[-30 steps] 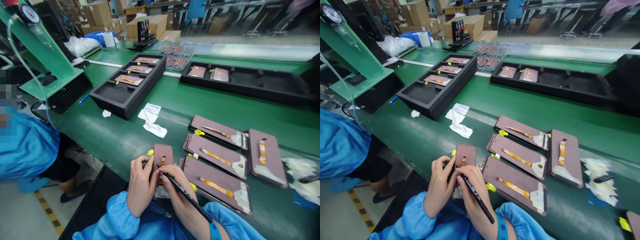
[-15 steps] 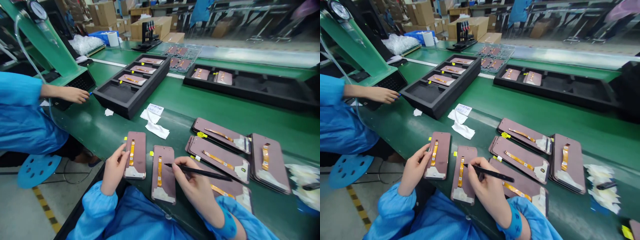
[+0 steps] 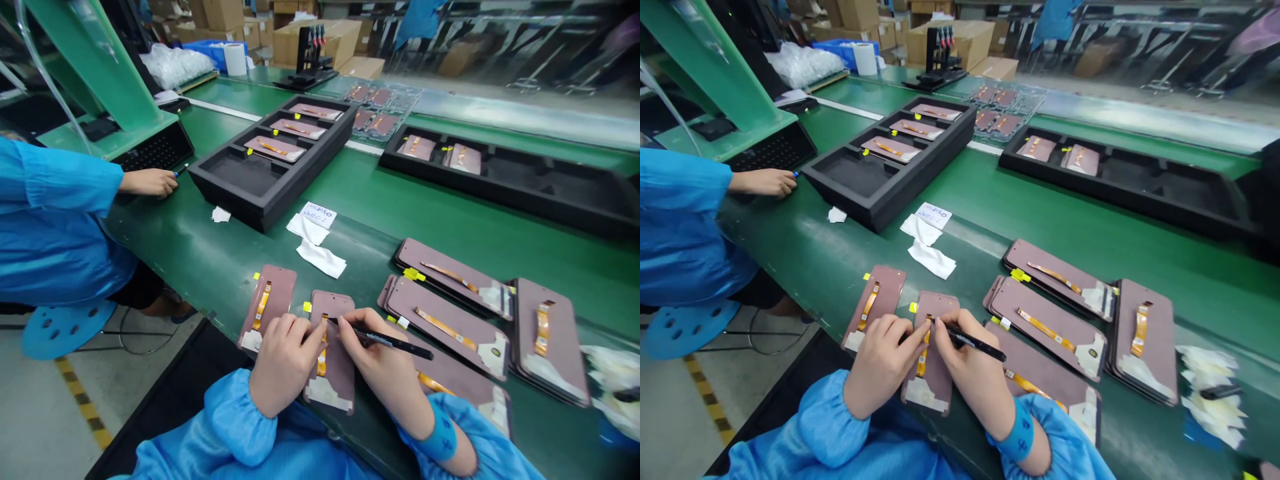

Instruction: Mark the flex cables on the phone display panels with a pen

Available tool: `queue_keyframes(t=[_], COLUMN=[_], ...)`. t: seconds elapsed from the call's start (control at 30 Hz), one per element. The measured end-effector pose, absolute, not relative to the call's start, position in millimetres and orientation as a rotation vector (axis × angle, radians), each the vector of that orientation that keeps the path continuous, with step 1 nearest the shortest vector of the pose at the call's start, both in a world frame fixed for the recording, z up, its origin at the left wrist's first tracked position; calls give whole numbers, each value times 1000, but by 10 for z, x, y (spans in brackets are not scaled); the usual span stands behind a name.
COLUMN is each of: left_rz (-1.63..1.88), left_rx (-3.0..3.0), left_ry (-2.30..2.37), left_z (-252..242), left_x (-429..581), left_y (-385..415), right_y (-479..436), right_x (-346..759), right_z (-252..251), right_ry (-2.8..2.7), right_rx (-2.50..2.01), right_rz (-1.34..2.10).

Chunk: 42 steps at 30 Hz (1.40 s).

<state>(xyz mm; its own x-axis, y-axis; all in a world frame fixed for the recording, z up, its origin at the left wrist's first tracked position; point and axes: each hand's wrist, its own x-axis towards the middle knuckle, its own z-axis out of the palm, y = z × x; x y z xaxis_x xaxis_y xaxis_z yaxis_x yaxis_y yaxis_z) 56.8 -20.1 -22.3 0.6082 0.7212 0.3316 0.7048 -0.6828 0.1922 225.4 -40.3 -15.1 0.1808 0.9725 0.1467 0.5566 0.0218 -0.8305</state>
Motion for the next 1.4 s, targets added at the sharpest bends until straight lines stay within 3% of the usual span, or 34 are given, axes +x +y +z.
queue_keyframes(t=[0.97,1.23,1.4], left_rz=[494,746,657], left_rx=[2760,2552,2478], left_ry=[1286,1350,1348], left_z=[-237,-270,-251], left_x=[578,465,382], left_y=[-217,-313,-461], right_y=[-353,-685,-874], right_x=[2244,2171,2006], right_z=[-191,-5,-89], right_ry=[-1581,-1401,-1360], right_rx=[-1608,-1497,-1432], right_rz=[679,533,673])
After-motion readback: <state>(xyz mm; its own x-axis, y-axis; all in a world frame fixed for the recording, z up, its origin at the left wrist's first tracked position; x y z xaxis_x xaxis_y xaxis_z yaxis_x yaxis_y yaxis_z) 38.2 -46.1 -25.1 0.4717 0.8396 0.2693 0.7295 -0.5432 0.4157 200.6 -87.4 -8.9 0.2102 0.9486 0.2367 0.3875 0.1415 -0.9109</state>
